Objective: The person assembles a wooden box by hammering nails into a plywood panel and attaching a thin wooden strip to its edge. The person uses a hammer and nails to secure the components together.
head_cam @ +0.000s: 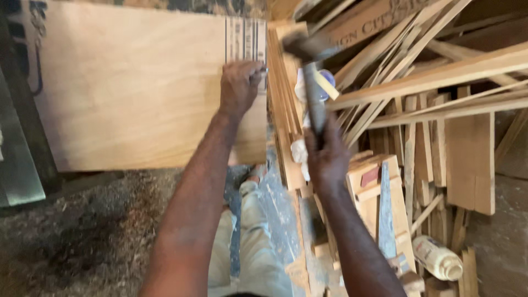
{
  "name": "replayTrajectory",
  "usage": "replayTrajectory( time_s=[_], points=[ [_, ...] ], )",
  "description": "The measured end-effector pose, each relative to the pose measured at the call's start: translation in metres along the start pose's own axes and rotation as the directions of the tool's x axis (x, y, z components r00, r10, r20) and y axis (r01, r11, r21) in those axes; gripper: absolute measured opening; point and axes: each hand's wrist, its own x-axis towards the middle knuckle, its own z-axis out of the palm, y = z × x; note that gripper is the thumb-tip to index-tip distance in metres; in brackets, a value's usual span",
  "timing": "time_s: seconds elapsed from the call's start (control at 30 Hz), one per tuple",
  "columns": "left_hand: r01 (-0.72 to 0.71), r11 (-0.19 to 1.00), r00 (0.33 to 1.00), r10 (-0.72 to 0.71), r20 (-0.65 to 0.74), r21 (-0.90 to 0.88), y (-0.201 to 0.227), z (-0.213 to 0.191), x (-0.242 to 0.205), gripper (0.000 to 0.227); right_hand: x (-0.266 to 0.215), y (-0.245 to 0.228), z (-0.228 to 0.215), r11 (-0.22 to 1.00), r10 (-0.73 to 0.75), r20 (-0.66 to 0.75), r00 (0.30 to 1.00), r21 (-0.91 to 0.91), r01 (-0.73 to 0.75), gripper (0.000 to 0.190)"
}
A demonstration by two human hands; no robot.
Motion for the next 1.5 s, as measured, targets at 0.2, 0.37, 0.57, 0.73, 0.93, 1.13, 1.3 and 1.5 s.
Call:
replayTrajectory(
  time_s=[0.2,0.37,0.57,0.73,0.93,1.13,1.3,1.5],
  points=[
    [-0.007,1.0,1.0,0.007,-0.002,0.026,0.002,-0.001,0.004,0.011,0.005,-0.006,-0.016,0.94,0.331,0.248,0.911,-0.006,-0.34,0.064],
    [-0.001,1.0,1.0,0.001,0.028,0.008,-0.011,0.009,-0.005,0.015,0.002,0.01,0.001,0.971,-0.108,-0.066,0.992,0.205,0.119,0.051],
    [-0.009,0.993,1.0,0.007,0.017,0.116,-0.015,0.012,0.007,0.018,0.02,0.002,-0.008,0.985,0.13,0.208,0.969,-0.138,-0.103,0.063],
    [0.003,1.0,1.0,-0.003,-0.027,0.014,-0.015,0.014,-0.013,0.017,-0.001,-0.001,-0.015,0.949,-0.082,-0.253,0.964,0.275,0.153,0.053],
    [-0.032,0.999,0.994,0.035,-0.099,0.04,0.005,0.001,0.004,0.017,0.023,-0.026,-0.031,0.914,0.21,0.334,0.919,-0.4,-0.063,0.059],
    [0.024,0.998,0.999,-0.026,-0.029,-0.063,-0.013,0.01,-0.006,0.016,0.011,-0.02,-0.029,0.914,-0.23,-0.298,0.927,0.26,0.31,0.046],
    [0.003,1.0,0.998,-0.002,-0.066,0.016,-0.006,0.011,0.001,0.016,0.027,-0.025,-0.023,0.901,0.279,0.337,0.899,-0.415,-0.124,0.055],
    [-0.026,0.999,0.997,0.028,-0.07,0.035,-0.016,0.012,-0.009,0.012,0.011,0.005,-0.027,0.968,-0.067,-0.2,0.977,0.222,0.112,0.05]
  ],
)
